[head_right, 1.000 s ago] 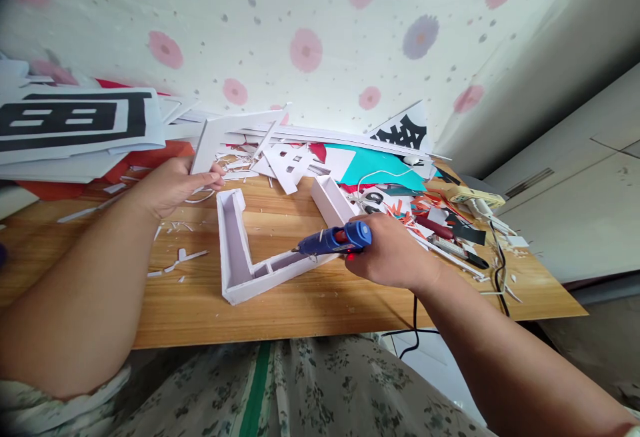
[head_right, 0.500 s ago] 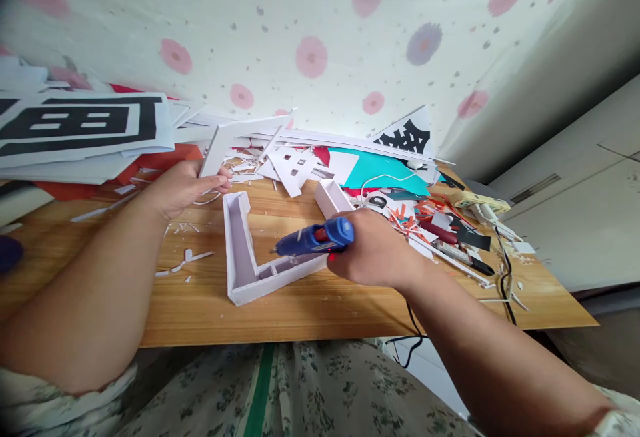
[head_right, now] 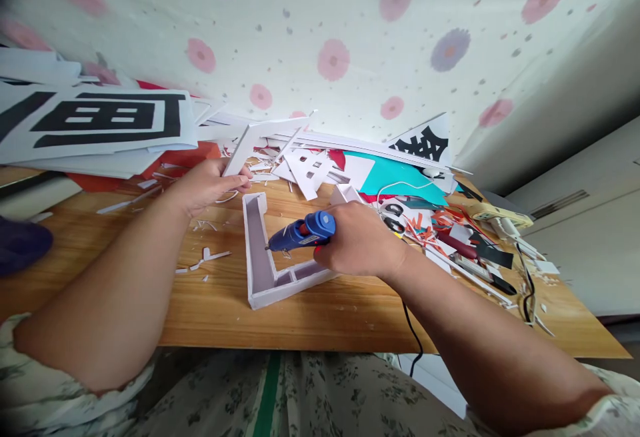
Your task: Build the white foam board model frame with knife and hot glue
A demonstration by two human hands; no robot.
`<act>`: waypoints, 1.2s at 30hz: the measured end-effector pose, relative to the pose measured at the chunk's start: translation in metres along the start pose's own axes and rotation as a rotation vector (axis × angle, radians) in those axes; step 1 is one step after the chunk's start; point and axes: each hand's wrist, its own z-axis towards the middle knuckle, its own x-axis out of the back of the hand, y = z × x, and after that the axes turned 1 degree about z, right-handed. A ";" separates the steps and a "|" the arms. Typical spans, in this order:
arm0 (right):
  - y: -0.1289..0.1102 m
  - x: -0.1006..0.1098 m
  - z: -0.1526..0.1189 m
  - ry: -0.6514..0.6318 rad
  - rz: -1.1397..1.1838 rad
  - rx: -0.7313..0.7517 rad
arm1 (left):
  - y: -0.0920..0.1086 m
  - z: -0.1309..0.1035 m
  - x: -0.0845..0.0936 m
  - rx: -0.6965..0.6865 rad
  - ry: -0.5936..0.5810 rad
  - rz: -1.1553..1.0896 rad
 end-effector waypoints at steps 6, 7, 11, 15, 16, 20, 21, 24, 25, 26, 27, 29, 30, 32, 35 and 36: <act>-0.001 0.002 0.010 0.027 -0.019 0.016 | 0.003 -0.001 0.000 0.010 0.005 -0.004; -0.001 0.001 0.012 0.028 -0.024 0.018 | 0.003 -0.001 0.001 0.013 0.005 -0.003; 0.001 -0.001 0.019 0.054 -0.048 0.025 | 0.004 -0.002 0.001 0.021 -0.005 0.001; 0.001 -0.002 0.026 0.089 -0.069 -0.014 | 0.007 -0.005 0.001 0.026 -0.022 0.005; 0.001 -0.002 0.028 0.092 -0.078 -0.016 | 0.008 -0.005 0.001 0.026 -0.024 0.004; 0.000 -0.001 0.036 0.068 -0.124 0.004 | 0.009 -0.006 0.000 0.025 -0.031 0.007; 0.000 0.000 0.038 0.066 -0.138 0.003 | 0.009 -0.005 0.000 0.025 -0.031 0.013; -0.002 0.001 0.046 0.076 -0.178 -0.005 | 0.008 -0.004 0.001 0.016 -0.031 0.035; -0.003 0.001 0.048 0.080 -0.189 -0.003 | 0.007 -0.004 0.002 0.010 -0.034 0.041; -0.003 0.002 0.050 0.080 -0.199 -0.001 | 0.007 -0.003 0.002 0.004 -0.038 0.044; -0.004 0.002 0.053 0.077 -0.206 0.001 | 0.006 -0.003 0.002 0.000 -0.041 0.046; -0.006 0.002 0.058 0.068 -0.214 -0.009 | 0.006 -0.002 0.002 -0.004 -0.044 0.046; -0.007 0.002 0.060 0.071 -0.216 -0.018 | 0.005 -0.002 0.002 -0.004 -0.044 0.047; -0.007 0.003 0.065 0.085 -0.229 -0.016 | 0.004 -0.001 0.002 -0.009 -0.044 0.051; -0.007 0.003 0.072 0.103 -0.260 -0.010 | 0.002 0.000 0.003 -0.023 -0.045 0.057; -0.007 0.003 0.074 0.103 -0.267 -0.008 | 0.000 0.001 0.003 -0.027 -0.045 0.055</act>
